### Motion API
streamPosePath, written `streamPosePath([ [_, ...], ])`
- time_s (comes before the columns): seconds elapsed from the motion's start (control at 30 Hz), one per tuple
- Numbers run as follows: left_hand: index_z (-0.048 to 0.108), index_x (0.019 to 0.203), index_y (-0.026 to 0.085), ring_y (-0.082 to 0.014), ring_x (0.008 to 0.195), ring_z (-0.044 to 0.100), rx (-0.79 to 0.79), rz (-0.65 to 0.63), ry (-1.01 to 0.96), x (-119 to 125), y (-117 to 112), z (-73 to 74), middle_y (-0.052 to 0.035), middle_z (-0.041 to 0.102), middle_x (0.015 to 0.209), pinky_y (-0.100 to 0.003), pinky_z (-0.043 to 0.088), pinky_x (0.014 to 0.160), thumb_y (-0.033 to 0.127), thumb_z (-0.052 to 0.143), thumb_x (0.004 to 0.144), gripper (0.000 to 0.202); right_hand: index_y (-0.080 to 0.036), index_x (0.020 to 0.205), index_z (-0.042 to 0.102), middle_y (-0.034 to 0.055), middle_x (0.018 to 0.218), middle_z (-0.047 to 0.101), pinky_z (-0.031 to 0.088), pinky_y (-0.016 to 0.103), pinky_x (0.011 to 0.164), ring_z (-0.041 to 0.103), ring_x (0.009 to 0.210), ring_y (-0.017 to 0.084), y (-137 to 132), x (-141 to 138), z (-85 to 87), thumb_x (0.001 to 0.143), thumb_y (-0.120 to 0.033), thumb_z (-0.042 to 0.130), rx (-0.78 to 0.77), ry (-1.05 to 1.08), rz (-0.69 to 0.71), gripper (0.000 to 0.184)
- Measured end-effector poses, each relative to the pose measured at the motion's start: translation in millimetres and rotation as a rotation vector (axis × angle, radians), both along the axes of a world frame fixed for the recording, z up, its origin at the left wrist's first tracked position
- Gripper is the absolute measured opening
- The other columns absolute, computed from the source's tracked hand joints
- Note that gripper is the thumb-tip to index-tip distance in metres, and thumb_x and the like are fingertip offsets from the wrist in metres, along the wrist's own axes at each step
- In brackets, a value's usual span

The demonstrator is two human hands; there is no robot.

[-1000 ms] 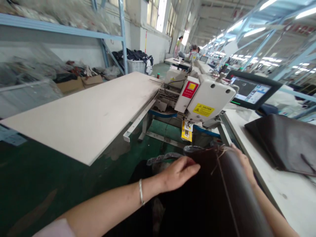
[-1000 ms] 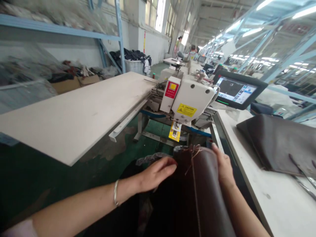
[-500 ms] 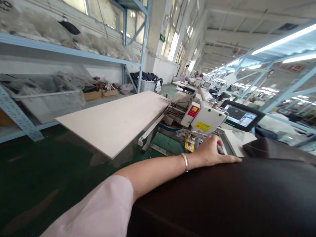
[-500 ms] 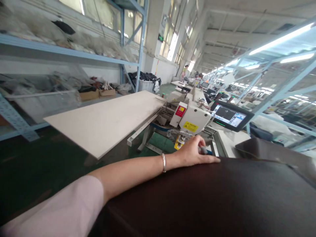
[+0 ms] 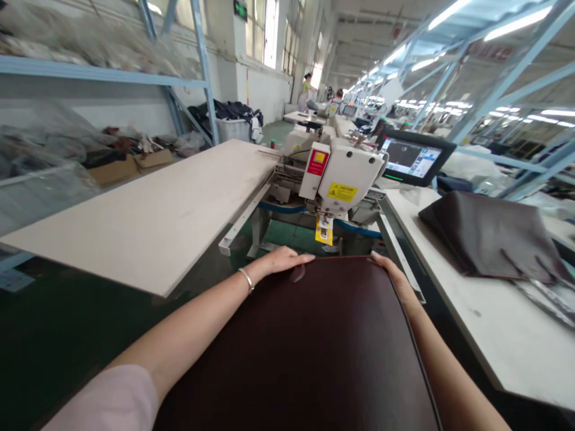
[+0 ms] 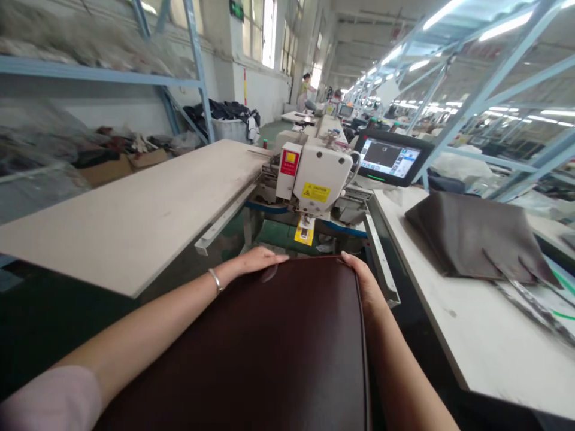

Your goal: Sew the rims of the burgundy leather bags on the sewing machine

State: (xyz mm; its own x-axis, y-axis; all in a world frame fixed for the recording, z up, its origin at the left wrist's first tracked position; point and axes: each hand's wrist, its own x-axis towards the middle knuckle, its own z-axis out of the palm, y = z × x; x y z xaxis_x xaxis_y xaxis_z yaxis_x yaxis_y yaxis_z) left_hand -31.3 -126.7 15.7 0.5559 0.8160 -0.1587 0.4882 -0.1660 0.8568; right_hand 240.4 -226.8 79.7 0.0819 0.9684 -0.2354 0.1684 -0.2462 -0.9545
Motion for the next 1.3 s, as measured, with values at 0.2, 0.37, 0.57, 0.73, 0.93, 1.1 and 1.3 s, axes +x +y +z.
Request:
streamPosePath([
  [0.2,0.070,0.076,0.016,-0.0159,0.062,0.057,-0.224,-0.072,-0.048,-6.6,33.5,37.4,-0.0040,0.068,0.070,-0.027,0.038,0.062,0.078,0.064,0.067,0.064,-0.021,0.081,0.063,0.0031,0.067,0.065,0.044,0.027,0.051,0.057,0.054,0.018,33.4,-1.9,-13.5,0.064,-0.055,0.080,-0.024,0.278,-0.094,0.041],
  [0.37,0.073,0.077,0.013,-0.0203,0.070,0.062,-0.311,0.052,-0.100,-10.5,50.1,38.2,-0.0074,0.072,0.078,-0.030,0.041,0.065,0.066,0.078,0.057,0.057,-0.020,0.075,0.060,-0.0004,0.066,0.062,0.040,0.023,0.051,0.052,0.052,0.013,48.7,-7.7,-32.7,0.061,-0.049,0.087,-0.054,0.394,-0.059,0.042],
  [0.57,0.064,0.067,0.015,-0.0188,0.064,0.054,-0.238,0.199,-0.124,-5.8,82.0,25.4,-0.0015,0.060,0.060,-0.029,0.035,0.060,0.059,0.082,0.055,0.049,-0.020,0.073,0.054,-0.0046,0.063,0.056,0.040,0.019,0.050,0.050,0.054,0.010,79.6,-17.0,-58.1,0.061,-0.041,0.090,-0.050,0.567,-0.114,0.044],
  [0.73,0.055,0.060,0.017,-0.0144,0.056,0.043,-0.178,0.280,-0.055,-1.3,116.2,20.3,0.0030,0.049,0.055,-0.029,0.026,0.058,0.064,0.082,0.050,0.054,-0.031,0.122,0.059,-0.0021,0.117,0.066,0.054,0.026,0.075,0.065,0.092,0.018,78.2,-33.3,-72.5,0.069,-0.034,0.085,-0.008,0.703,-0.225,0.059],
  [0.93,0.072,0.078,0.015,-0.0232,0.074,0.061,-0.171,0.275,-0.107,2.1,156.8,13.5,-0.0043,0.068,0.072,-0.033,0.041,0.070,0.055,0.085,0.051,0.051,-0.030,0.135,0.054,0.0045,0.111,0.070,0.057,0.036,0.080,0.068,0.094,0.026,89.4,-38.6,-62.7,0.072,-0.035,0.081,-0.145,0.727,-0.197,0.070],
  [1.1,0.076,0.092,0.016,-0.0266,0.095,0.066,-0.227,0.241,-0.234,3.7,180.2,4.4,-0.0098,0.075,0.100,-0.037,0.047,0.089,0.052,0.087,0.055,0.053,-0.027,0.133,0.056,0.0051,0.109,0.071,0.058,0.036,0.079,0.069,0.092,0.026,119.2,-32.0,-57.2,0.069,-0.031,0.082,-0.136,0.694,-0.209,0.069],
  [1.3,0.076,0.091,0.015,-0.0295,0.104,0.065,-0.230,0.253,-0.253,6.0,183.7,5.2,-0.0121,0.075,0.105,-0.040,0.045,0.099,0.055,0.087,0.054,0.056,-0.025,0.129,0.058,0.0053,0.108,0.071,0.058,0.035,0.079,0.069,0.089,0.025,127.9,-29.4,-57.4,0.069,-0.032,0.082,-0.146,0.684,-0.194,0.065],
])
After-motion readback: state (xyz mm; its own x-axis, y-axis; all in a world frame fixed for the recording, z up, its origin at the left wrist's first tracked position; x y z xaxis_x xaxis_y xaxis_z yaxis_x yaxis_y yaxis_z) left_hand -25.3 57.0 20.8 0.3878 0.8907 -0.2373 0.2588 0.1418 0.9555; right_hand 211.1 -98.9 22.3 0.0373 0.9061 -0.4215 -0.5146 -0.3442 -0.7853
